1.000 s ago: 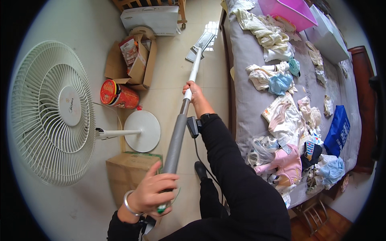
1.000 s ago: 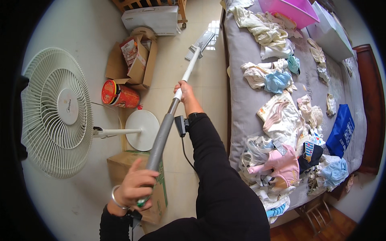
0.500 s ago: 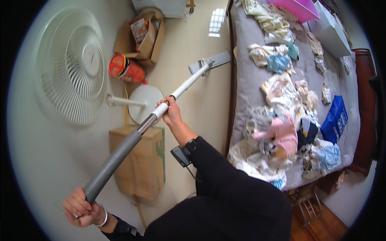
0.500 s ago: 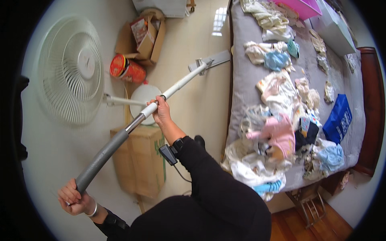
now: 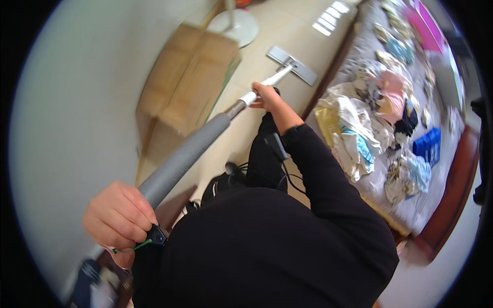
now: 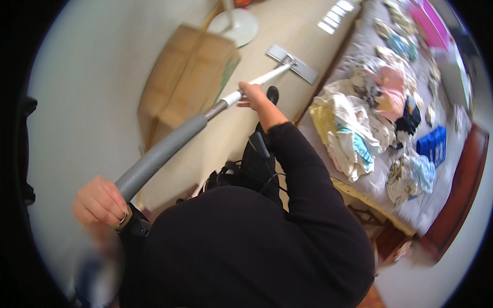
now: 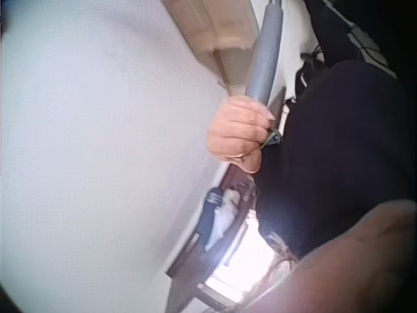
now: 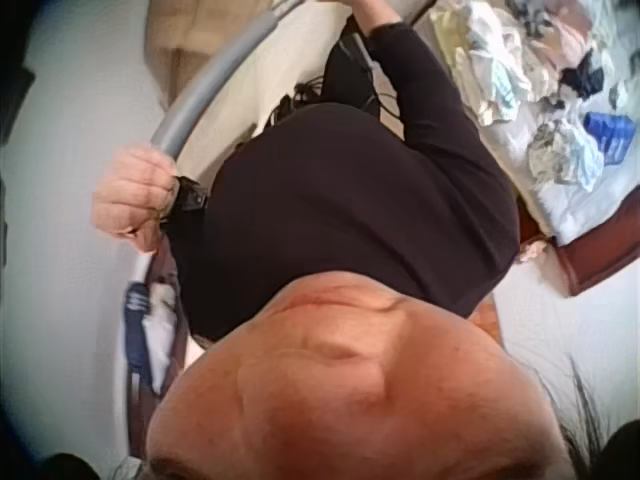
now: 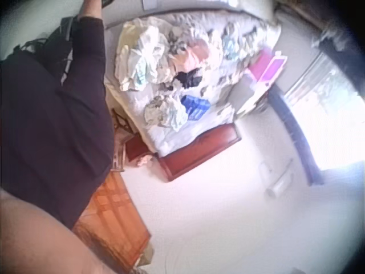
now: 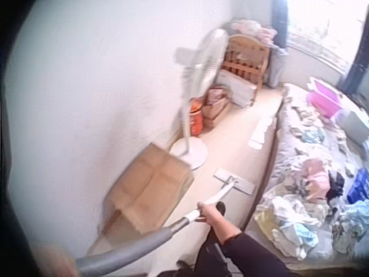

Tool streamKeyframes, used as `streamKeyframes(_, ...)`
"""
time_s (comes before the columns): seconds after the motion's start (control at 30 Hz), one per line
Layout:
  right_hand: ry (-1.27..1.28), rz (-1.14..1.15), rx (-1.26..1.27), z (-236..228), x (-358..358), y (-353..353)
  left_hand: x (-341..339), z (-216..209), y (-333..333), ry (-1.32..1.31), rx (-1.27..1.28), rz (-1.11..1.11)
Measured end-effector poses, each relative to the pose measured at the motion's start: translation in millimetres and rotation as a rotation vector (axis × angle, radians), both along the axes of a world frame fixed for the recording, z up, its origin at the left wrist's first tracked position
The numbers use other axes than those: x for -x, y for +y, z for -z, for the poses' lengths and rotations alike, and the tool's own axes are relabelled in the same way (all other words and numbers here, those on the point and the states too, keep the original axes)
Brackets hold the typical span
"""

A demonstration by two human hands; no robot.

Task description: The person rinses a mop head under an outdoor tap, then carries it inside and mops the tiled floors of a living area and a bedroom. They move around furniture and continue mopping until the end of the clip.

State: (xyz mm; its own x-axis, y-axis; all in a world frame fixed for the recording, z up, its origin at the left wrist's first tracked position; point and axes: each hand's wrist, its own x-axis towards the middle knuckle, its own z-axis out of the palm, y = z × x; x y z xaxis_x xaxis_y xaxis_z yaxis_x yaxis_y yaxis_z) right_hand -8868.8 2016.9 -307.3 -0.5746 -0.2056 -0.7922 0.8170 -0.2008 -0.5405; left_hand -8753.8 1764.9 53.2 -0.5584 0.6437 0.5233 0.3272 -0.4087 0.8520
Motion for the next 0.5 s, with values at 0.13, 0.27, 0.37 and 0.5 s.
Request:
streamKeyframes(0.13, -0.182, -0.320, -0.053, -39, -130, -73, -122, -39, -76, -0.040, 0.072, 0.163)
streamKeyframes(0.27, -0.292, -0.649, -0.087, -70, -226, -126, -242, -75, -119, -0.062, 0.124, -0.015)
streamKeyframes(0.37, -0.349, -0.812, -0.113, -85, -282, -160, -310, -91, -149, -0.226, 0.222, 0.274)
streamKeyframes(0.5, -0.406, -0.969, 0.005, -105, -368, -197, -420, -132, -132, -0.285, 0.079, -0.382)
